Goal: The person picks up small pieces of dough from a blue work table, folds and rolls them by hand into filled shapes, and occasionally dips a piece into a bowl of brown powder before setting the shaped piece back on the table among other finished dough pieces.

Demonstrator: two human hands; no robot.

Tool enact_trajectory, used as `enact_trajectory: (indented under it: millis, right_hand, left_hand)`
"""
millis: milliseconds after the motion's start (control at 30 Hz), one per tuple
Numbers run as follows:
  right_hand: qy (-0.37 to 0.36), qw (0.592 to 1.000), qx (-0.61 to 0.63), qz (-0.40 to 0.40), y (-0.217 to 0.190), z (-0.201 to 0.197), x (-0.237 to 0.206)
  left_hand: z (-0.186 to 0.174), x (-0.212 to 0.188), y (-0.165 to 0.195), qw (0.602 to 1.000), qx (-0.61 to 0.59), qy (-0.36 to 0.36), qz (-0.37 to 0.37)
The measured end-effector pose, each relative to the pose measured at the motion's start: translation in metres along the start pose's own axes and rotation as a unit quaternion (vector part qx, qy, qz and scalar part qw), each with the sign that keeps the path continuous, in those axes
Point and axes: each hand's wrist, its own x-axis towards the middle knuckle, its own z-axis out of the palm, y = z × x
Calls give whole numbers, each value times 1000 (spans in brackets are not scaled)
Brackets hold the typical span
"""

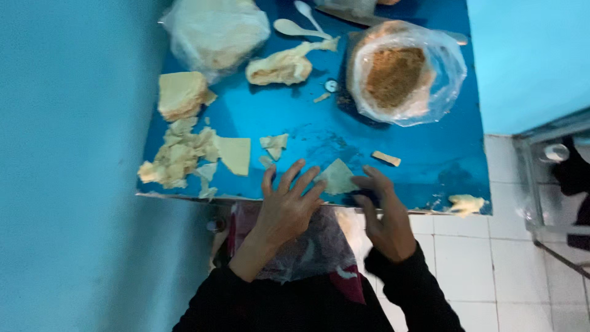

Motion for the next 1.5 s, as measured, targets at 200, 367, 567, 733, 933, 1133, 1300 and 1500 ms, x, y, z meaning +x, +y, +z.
enact_trajectory:
  millis: [200,367,567,733,933,1133,1300,1500]
  right_hand:
    - [202,907,-370,2,44,-63,-53]
    - [229,834,-498,64,81,-83,-87]
    - [218,875,-428,67,78,-84,-83]
    - [185,969,-162,18,37,-76,-48]
    - [-29,941,-306,-140,3,-16,29]
    - [-52,883,-389,-256,-1,10,61]
    - [-35,806,-542,-234,0,3,65]
    - [-101,868,-433,-220,-10,6,32]
  left_hand:
    - [23,-12,-9,998,-13,3,66]
    - [29,-17,-6,997,-24,-6,66]
    - [25,-14,3,997,-42,-15,63]
    - [22,-10,-4,993,-17,-40,109]
    - [25,-12,-16,992,-53,-32,106]
    - [25,-15,-26,992,-53,-27,109]
    - [27,-16,-28,993,-56,-27,99]
    - [21,-16,-29,992,-62,-19,107]
